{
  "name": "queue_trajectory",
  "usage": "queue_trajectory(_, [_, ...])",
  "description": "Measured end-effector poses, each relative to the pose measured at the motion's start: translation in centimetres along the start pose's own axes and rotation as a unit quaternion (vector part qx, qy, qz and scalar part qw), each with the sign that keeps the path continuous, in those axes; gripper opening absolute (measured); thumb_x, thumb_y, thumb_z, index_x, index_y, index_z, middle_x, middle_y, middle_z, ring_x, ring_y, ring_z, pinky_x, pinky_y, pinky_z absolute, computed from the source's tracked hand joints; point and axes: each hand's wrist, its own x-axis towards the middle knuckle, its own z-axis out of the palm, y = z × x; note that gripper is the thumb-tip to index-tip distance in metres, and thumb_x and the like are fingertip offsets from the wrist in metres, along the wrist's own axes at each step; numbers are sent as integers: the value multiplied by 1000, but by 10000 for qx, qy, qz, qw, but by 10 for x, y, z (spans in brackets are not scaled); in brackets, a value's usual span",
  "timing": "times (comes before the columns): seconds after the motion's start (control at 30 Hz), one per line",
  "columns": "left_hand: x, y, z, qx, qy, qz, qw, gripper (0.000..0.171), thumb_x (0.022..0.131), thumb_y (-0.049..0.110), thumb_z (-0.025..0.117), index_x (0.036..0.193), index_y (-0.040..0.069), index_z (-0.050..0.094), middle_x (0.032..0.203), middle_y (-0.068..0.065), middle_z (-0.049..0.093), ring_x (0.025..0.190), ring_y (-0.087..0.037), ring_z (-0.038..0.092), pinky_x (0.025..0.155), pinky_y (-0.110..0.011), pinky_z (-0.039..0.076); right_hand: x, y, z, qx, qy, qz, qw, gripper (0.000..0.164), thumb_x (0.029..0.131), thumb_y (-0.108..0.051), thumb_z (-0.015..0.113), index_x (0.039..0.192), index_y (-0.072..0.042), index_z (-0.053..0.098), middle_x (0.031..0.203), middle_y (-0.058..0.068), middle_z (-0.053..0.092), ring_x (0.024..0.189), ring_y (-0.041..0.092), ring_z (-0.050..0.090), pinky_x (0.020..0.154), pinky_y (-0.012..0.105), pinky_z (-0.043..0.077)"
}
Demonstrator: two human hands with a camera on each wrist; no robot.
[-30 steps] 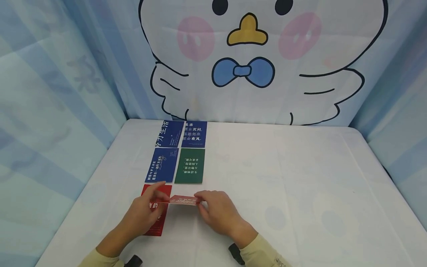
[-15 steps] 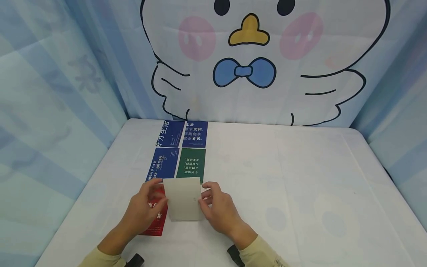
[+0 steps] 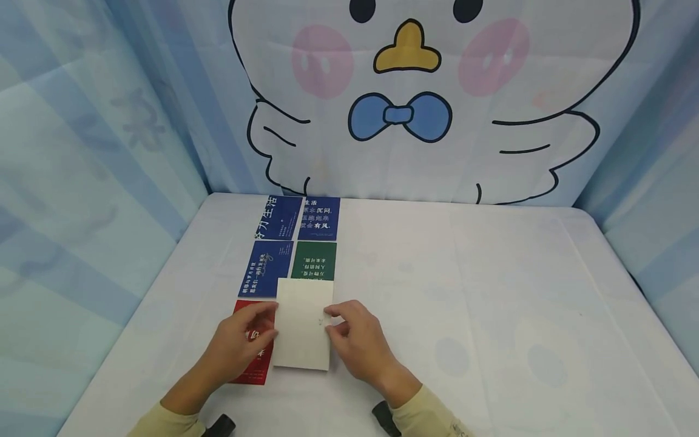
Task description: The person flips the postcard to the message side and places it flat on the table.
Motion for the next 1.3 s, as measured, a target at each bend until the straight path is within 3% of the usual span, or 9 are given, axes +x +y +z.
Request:
queue_trajectory(0.47, [6, -4, -3, -195, -992, -811, 9916, 56, 81, 0, 81, 133, 7, 62, 90, 6, 58, 80, -10, 58, 77, -24, 56, 5, 2, 1, -263, -889, 570, 9941, 45, 87, 3, 71, 130, -1, 60, 107, 4, 60, 82, 13, 62, 72, 25, 55])
queue_trajectory(0.77, [9, -5, -1, 101, -1572, -1063, 9818, 58, 80, 5, 83, 133, 9, 61, 99, 2, 58, 94, -16, 58, 87, -39, 57, 3, 5, 4, -291, -1371, 762, 9872, 46, 87, 0, 73, 130, 1, 58, 103, 1, 55, 83, 14, 59, 73, 26, 53])
queue_trajectory(1.3, [11, -10, 2, 510, -2020, -1020, 9727, 60, 79, 12, 85, 133, 11, 61, 109, -1, 60, 104, -21, 57, 95, -47, 52, 2, 15, 6, -469, -1655, 465, 9840, 50, 84, -3, 75, 131, 1, 57, 101, -2, 55, 79, 11, 54, 71, 27, 48])
